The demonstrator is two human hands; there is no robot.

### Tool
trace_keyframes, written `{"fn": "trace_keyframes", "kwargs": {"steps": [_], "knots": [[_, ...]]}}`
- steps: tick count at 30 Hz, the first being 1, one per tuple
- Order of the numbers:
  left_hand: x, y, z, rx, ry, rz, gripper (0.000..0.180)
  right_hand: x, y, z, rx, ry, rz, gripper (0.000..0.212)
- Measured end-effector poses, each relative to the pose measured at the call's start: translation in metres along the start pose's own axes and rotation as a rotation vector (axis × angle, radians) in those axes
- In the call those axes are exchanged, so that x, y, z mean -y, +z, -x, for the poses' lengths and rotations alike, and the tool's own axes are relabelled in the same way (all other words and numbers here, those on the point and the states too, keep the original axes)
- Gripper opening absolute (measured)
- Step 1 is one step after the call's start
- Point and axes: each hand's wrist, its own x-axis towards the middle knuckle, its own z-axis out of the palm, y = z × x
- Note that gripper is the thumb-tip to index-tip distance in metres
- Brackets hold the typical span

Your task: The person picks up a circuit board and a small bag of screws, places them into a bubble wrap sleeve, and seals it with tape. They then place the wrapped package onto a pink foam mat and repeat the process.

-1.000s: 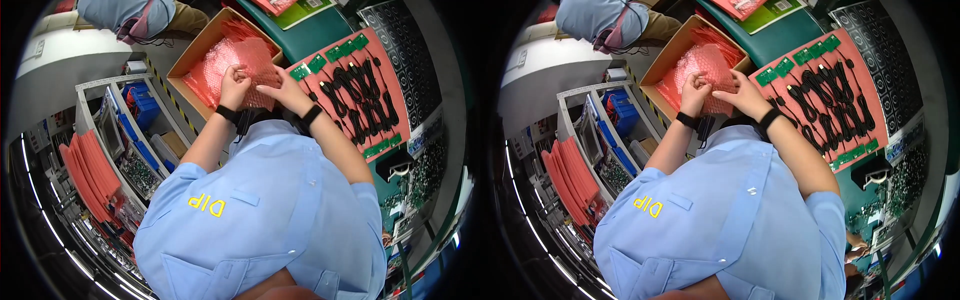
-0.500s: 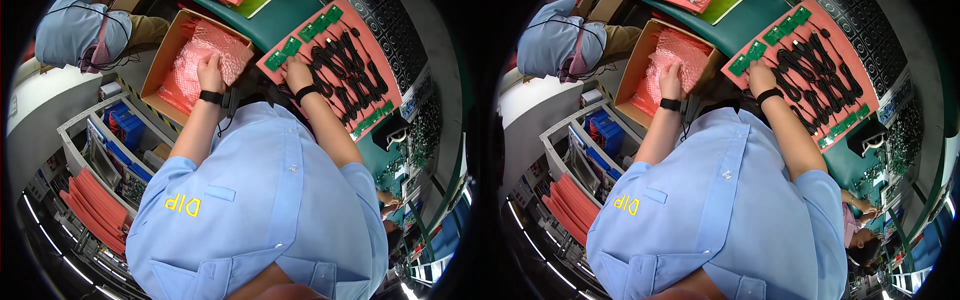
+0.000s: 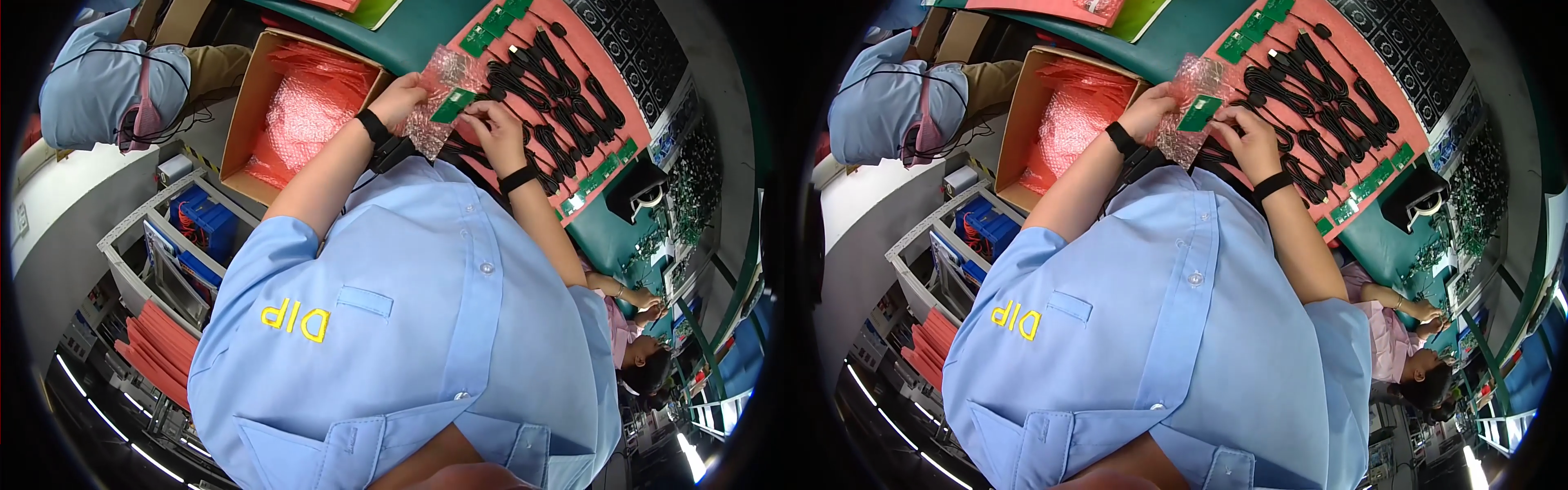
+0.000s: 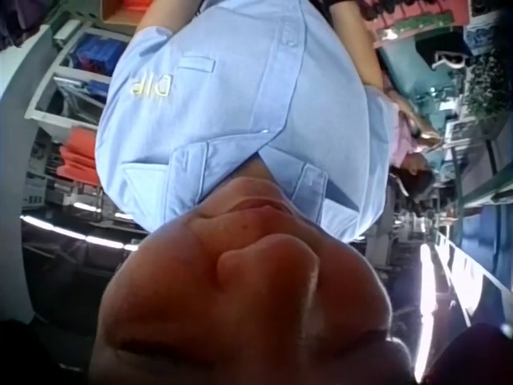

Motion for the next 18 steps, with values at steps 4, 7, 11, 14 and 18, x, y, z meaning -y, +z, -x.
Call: {"fn": "trace_keyframes", "kwargs": {"steps": [4, 7, 11, 14, 18], "knots": [[-0.019, 0.011, 0.009, 0.145, -0.16, 0.194, 0.036, -0.007, 0.0, -0.01, 0.05, -0.088, 0.281, 0.01], [-0.016, -0.003, 0.005, 0.2, -0.265, 0.32, 0.034, -0.009, 0.003, -0.013, 0.025, -0.077, 0.285, 0.011], [-0.019, 0.003, 0.001, 0.289, -0.27, 0.398, 0.033, -0.004, 0.001, -0.015, 0.069, -0.135, 0.378, 0.011], [-0.012, 0.01, -0.006, 0.269, -0.206, 0.258, 0.033, -0.006, 0.003, -0.02, 0.052, -0.058, 0.351, 0.015], [-0.005, 0.007, -0.01, 0.134, -0.171, -0.009, 0.033, -0.004, 0.004, -0.018, -0.087, -0.257, 0.395, 0.012]]}}
